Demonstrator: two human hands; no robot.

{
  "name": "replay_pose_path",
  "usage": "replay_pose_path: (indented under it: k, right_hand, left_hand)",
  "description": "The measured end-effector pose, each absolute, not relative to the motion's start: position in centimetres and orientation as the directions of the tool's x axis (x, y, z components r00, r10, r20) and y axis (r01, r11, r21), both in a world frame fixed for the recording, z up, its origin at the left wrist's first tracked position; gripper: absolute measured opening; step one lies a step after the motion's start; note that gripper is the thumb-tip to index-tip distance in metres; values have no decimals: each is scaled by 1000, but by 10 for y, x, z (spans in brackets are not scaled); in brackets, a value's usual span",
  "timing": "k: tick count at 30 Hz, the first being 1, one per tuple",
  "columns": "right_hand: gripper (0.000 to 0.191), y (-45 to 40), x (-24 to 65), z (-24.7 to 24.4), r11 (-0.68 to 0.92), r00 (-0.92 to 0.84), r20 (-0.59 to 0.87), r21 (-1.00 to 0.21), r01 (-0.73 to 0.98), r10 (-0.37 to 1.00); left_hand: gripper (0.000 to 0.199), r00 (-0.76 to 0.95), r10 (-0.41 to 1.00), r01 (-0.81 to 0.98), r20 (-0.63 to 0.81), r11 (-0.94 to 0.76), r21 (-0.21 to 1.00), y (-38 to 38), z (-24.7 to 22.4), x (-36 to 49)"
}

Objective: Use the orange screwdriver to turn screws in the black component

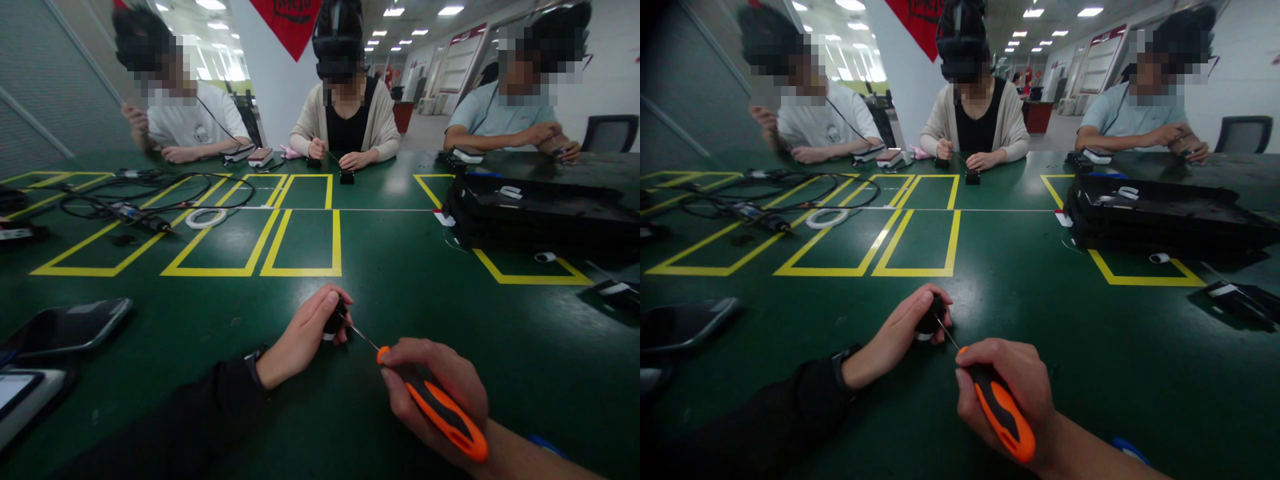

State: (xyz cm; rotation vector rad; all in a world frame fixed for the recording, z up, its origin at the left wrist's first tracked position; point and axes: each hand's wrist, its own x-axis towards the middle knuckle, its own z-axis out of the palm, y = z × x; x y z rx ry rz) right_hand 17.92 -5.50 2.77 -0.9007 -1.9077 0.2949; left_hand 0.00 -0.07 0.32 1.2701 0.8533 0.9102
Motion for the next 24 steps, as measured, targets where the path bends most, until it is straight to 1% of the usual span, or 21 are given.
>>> replay_pose_path:
  k: [3,15,19,24]
  right_hand:
    - [16,-56,178,28,712,-252,692,-528,462,676]
    - [19,-55,179,28,723,-255,694,-542,429,673]
    - [18,-53,179,27,738,-288,686,-563,373,669]
    - [17,-54,181,28,734,-323,663,-564,377,675]
  left_hand:
    - [32,410,911,-84,-35,76,994,-1,5,0]
    - [32,407,913,-72,-39,74,995,0,4,-1]
    - [32,402,915,-75,-43,80,994,-1,5,-1]
    - [32,402,914,-77,-48,86,993,-1,5,1]
